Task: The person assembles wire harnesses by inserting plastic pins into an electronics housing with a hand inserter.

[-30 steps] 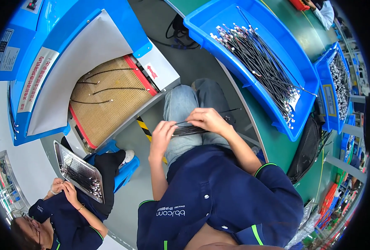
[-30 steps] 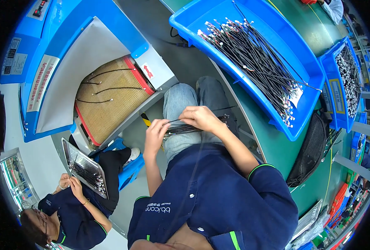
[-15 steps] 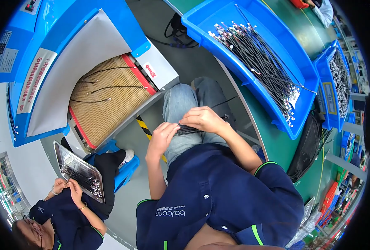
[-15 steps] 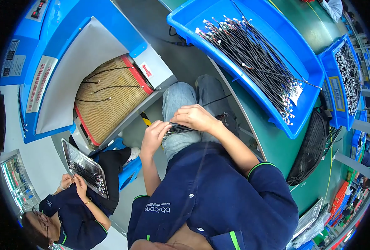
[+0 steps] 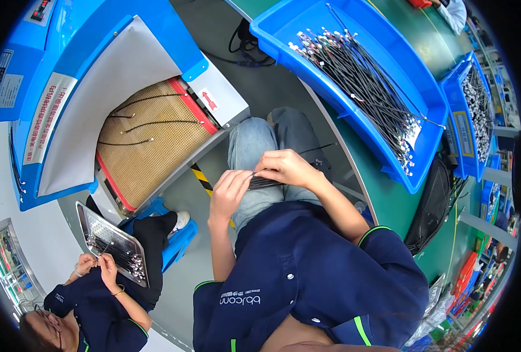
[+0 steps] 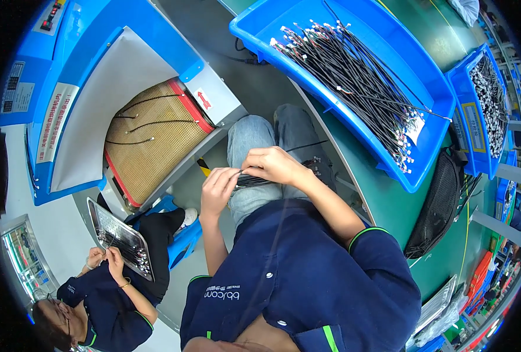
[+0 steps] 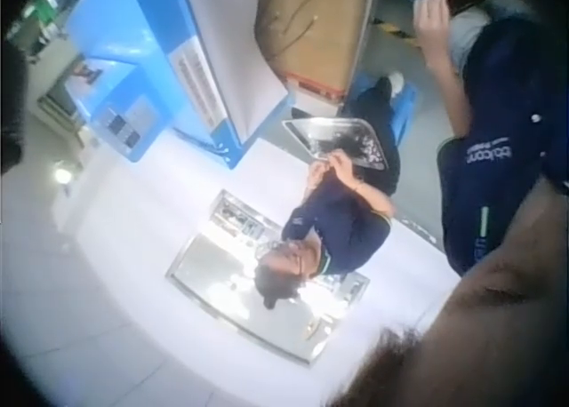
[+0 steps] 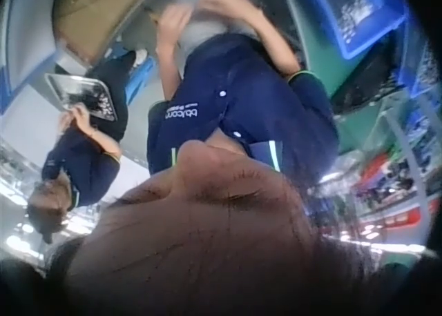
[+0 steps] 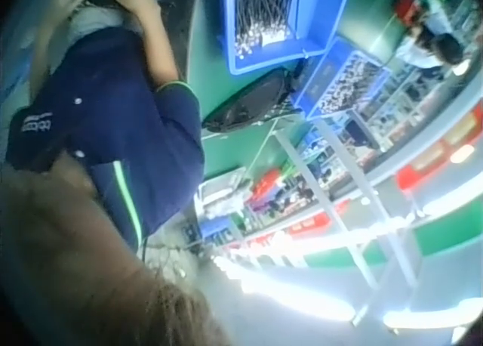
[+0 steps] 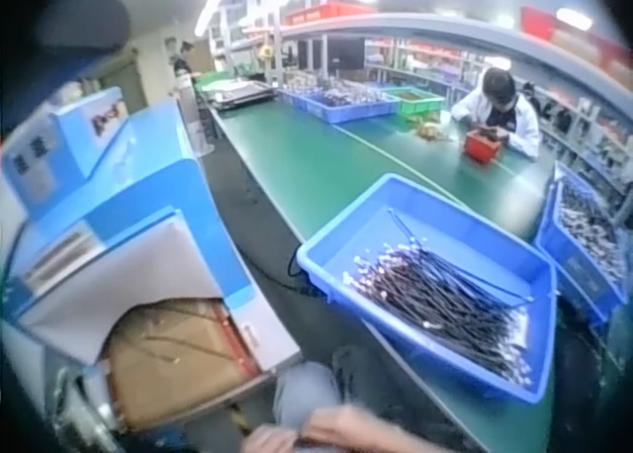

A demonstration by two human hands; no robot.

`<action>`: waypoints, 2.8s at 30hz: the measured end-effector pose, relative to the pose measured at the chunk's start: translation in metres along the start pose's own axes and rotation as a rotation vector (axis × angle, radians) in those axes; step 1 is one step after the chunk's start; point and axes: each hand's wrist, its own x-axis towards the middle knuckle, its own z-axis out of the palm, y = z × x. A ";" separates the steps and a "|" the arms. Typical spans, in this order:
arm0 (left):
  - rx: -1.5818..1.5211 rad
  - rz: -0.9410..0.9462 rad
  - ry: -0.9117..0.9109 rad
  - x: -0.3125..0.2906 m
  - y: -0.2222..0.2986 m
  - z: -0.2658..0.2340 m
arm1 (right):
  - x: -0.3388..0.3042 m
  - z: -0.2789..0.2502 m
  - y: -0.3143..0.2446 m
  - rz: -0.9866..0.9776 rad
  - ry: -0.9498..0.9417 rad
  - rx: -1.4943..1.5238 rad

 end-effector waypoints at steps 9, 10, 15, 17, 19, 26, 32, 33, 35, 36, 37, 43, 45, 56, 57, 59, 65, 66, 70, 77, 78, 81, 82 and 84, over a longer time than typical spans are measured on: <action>-0.026 0.001 0.043 0.002 0.002 -0.002 | -0.006 -0.004 0.002 0.022 0.050 0.074; -0.026 0.001 0.043 0.001 0.002 -0.002 | -0.006 -0.004 0.001 0.015 0.034 0.068; -0.037 0.015 0.088 -0.002 0.001 0.000 | -0.005 -0.003 -0.002 0.003 0.043 0.077; -0.021 0.014 0.061 0.000 0.001 -0.006 | -0.005 -0.003 -0.003 0.024 0.032 0.078; -0.003 0.013 0.034 0.001 -0.002 -0.013 | -0.007 -0.005 -0.001 -0.005 0.055 0.081; 0.008 -0.200 0.100 -0.016 -0.019 -0.029 | -0.015 -0.031 0.001 0.096 0.097 -0.028; -0.270 -0.554 0.236 -0.022 -0.028 -0.019 | -0.013 -0.027 0.002 0.110 0.170 -0.069; -0.426 -0.608 0.316 -0.031 -0.039 -0.010 | -0.012 -0.025 0.002 0.099 0.201 -0.066; -0.596 -0.715 0.354 -0.037 -0.044 0.001 | -0.009 -0.019 0.001 0.089 0.196 -0.054; -0.696 -0.740 0.316 -0.041 -0.046 0.011 | -0.006 -0.016 0.000 0.079 0.191 -0.041; -0.826 -0.745 0.323 -0.037 -0.038 0.022 | -0.005 -0.011 0.001 0.082 0.192 -0.042; -1.312 -0.807 0.526 -0.020 -0.007 0.055 | 0.004 0.003 -0.001 0.059 0.111 0.017; -1.295 -0.793 0.601 -0.021 -0.010 0.058 | 0.002 0.001 -0.001 0.095 0.120 -0.004; -1.176 -0.727 0.904 -0.038 -0.047 0.040 | -0.014 -0.022 0.020 0.146 0.187 -0.162; -1.158 -0.730 0.899 -0.040 -0.048 0.039 | -0.014 -0.021 0.022 0.147 0.187 -0.161; -1.164 -0.727 0.897 -0.039 -0.047 0.040 | -0.016 -0.022 0.024 0.118 0.206 -0.147; -1.183 -0.673 0.865 -0.044 -0.050 0.043 | -0.018 -0.023 0.025 0.124 0.244 -0.119; -1.183 -0.672 0.868 -0.044 -0.050 0.043 | -0.019 -0.023 0.025 0.125 0.244 -0.119; -1.178 -0.673 0.865 -0.046 -0.050 0.045 | -0.019 -0.022 0.028 0.074 0.283 -0.145; -1.173 -0.690 0.853 -0.046 -0.046 0.044 | -0.020 -0.018 0.029 0.050 0.346 -0.139; -1.163 -0.699 0.857 -0.046 -0.046 0.044 | -0.020 -0.018 0.028 0.050 0.345 -0.139; -1.164 -0.698 0.850 -0.044 -0.044 0.044 | -0.022 -0.022 0.026 0.093 0.328 -0.119; -1.164 -0.698 0.851 -0.045 -0.044 0.044 | -0.023 -0.022 0.026 0.101 0.307 -0.095; -1.142 -0.687 0.855 -0.046 -0.045 0.044 | -0.024 -0.022 0.027 0.110 0.286 -0.070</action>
